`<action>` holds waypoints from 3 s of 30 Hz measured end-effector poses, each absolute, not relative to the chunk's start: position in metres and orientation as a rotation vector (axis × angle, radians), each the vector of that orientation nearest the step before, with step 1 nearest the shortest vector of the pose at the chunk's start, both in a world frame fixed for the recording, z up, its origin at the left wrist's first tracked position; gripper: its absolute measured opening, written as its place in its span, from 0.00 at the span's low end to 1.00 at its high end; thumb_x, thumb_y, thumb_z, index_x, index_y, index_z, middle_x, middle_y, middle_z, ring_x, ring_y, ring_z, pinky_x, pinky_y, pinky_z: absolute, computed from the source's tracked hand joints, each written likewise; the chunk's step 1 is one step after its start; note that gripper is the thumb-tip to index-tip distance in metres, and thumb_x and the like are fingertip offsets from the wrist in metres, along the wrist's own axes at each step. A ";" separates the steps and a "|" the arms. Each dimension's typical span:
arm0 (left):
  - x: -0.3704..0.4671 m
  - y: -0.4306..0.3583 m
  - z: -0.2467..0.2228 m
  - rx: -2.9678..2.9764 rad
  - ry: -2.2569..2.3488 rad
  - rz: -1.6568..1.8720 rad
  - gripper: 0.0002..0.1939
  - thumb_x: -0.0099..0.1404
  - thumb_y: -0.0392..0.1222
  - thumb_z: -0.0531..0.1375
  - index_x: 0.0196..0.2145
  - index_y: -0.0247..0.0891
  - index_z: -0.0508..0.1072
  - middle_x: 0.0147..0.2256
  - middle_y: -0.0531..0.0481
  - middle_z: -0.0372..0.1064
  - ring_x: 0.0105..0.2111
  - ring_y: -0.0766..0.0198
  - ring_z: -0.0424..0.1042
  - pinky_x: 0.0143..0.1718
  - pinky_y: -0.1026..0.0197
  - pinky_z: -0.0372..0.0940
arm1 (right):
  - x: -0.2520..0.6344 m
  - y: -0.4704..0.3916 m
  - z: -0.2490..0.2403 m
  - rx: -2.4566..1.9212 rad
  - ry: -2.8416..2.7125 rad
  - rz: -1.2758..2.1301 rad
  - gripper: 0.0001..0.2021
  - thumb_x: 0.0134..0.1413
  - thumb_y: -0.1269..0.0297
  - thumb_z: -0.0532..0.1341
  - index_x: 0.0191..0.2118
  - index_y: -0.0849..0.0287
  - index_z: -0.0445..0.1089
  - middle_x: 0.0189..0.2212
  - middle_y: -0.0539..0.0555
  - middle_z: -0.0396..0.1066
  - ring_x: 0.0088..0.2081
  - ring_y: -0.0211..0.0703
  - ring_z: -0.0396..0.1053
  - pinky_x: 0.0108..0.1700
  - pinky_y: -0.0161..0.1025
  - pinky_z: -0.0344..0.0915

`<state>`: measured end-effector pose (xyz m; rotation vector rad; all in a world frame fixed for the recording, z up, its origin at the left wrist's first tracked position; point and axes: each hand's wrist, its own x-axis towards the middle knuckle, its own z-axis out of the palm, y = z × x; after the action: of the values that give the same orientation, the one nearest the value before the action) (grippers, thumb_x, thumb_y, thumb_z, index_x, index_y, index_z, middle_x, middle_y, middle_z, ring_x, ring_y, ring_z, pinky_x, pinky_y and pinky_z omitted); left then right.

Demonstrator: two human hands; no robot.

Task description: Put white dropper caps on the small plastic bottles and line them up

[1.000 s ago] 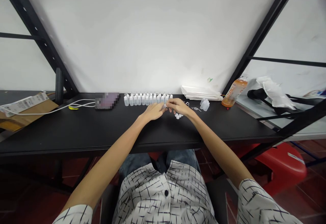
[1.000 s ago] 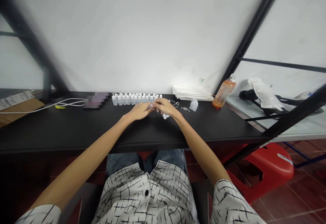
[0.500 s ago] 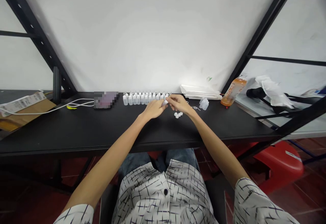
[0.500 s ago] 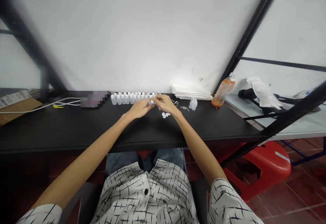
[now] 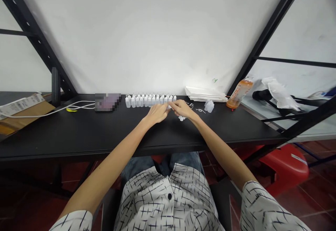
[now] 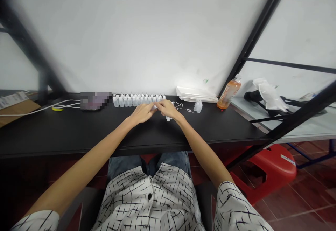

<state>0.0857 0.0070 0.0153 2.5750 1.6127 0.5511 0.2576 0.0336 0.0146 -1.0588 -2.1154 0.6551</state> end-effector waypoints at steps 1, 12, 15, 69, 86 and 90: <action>0.086 0.007 0.016 2.554 1.606 0.554 0.18 0.71 0.44 0.50 0.50 0.31 0.71 0.39 0.36 0.75 0.40 0.44 0.74 0.41 0.52 0.64 | 0.258 0.033 0.015 -1.069 -2.123 0.649 0.30 0.61 0.37 0.52 0.19 0.57 0.56 0.10 0.46 0.55 0.15 0.34 0.60 0.23 0.32 0.55; 0.086 0.011 0.020 2.449 1.415 0.682 0.15 0.69 0.45 0.51 0.43 0.35 0.75 0.35 0.43 0.75 0.37 0.51 0.73 0.39 0.55 0.63 | 0.257 0.028 0.023 -0.915 -2.063 0.795 0.27 0.57 0.38 0.57 0.22 0.58 0.58 0.14 0.44 0.54 0.17 0.32 0.55 0.22 0.32 0.51; 0.088 0.008 0.019 2.497 1.506 0.645 0.17 0.70 0.45 0.50 0.46 0.34 0.74 0.36 0.41 0.75 0.37 0.49 0.74 0.39 0.55 0.64 | 0.258 0.030 0.022 -0.906 -2.025 0.837 0.29 0.56 0.37 0.57 0.19 0.57 0.55 0.13 0.44 0.51 0.15 0.31 0.52 0.20 0.32 0.49; 0.088 0.013 0.027 1.331 0.839 1.367 0.20 0.57 0.52 0.67 0.28 0.37 0.62 0.23 0.58 0.59 0.16 0.78 0.51 0.15 0.71 0.42 | 0.256 0.029 0.024 -0.827 -1.833 0.921 0.18 0.50 0.50 0.66 0.37 0.62 0.71 0.28 0.54 0.73 0.26 0.40 0.74 0.19 0.31 0.65; 0.092 0.016 0.022 1.445 0.945 1.354 0.18 0.62 0.52 0.64 0.28 0.37 0.64 0.19 0.61 0.50 0.15 0.77 0.49 0.15 0.71 0.42 | 0.248 0.026 0.026 -0.804 -1.646 0.937 0.22 0.41 0.47 0.71 0.33 0.62 0.72 0.30 0.56 0.75 0.26 0.41 0.75 0.19 0.31 0.63; 0.092 0.016 0.022 1.558 1.017 1.351 0.20 0.61 0.57 0.65 0.31 0.37 0.67 0.19 0.60 0.52 0.16 0.75 0.52 0.14 0.70 0.45 | 0.253 0.029 0.030 -0.817 -1.540 0.945 0.19 0.38 0.52 0.72 0.31 0.63 0.74 0.26 0.55 0.74 0.28 0.43 0.75 0.21 0.32 0.66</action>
<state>0.0923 0.0155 0.0217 1.5578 1.0172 1.3513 0.2532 0.0289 0.0298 -0.8170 -1.5396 0.9451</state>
